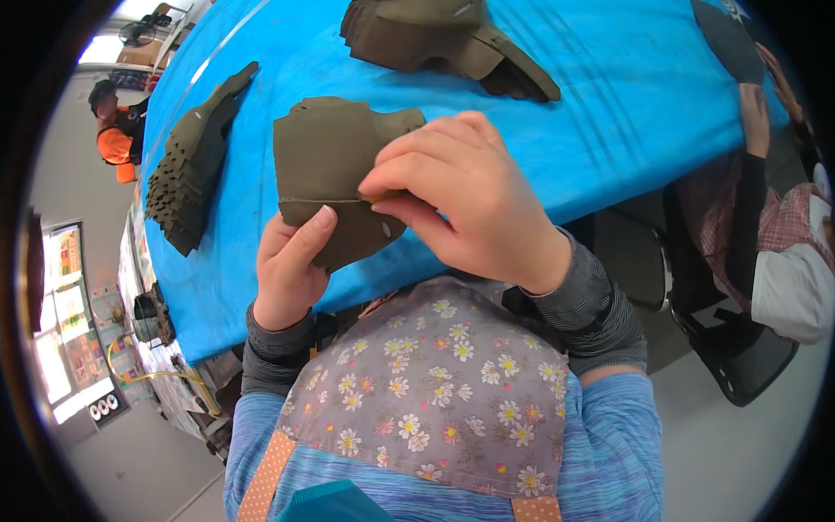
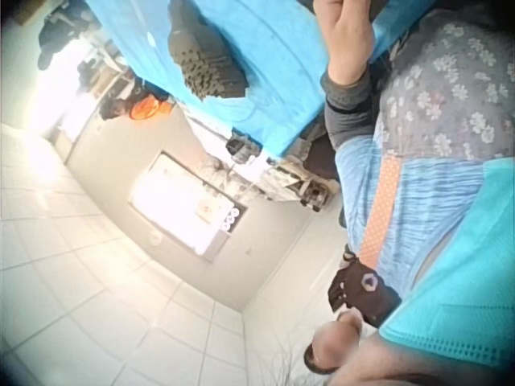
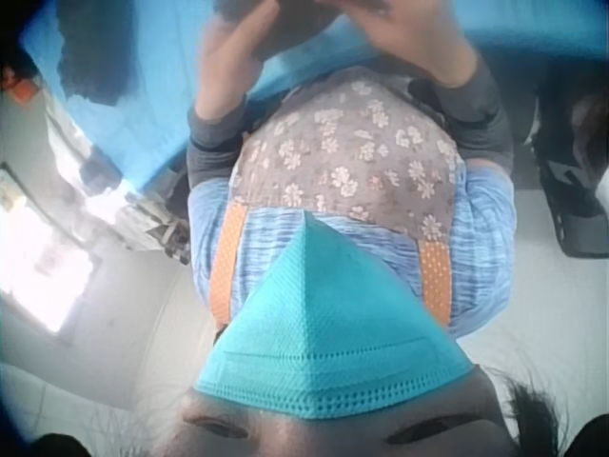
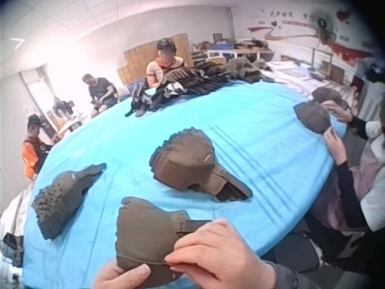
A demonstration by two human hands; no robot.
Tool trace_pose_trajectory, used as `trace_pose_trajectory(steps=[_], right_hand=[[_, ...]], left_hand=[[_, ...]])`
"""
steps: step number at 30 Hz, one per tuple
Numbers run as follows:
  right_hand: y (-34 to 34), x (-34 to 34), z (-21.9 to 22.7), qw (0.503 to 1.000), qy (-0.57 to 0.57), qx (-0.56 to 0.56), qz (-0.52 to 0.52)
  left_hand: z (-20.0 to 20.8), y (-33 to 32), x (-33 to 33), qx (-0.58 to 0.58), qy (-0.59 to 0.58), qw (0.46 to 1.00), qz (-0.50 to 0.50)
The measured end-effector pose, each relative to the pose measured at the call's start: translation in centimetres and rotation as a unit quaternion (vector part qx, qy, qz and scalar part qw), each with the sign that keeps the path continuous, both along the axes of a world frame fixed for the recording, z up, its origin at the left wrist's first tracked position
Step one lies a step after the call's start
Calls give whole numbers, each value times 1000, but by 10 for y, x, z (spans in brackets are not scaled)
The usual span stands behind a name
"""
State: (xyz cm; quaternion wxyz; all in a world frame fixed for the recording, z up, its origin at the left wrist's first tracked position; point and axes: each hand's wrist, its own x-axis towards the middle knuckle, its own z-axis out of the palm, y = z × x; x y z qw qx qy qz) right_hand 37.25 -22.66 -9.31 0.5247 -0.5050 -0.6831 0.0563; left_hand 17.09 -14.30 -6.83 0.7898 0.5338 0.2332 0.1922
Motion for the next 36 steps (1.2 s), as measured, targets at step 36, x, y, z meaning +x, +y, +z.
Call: trace_pose_trajectory(steps=[36], right_hand=[[-6,-11,13,999,25,26,41]], left_hand=[[-4,-3,3,176,87,966,-166]])
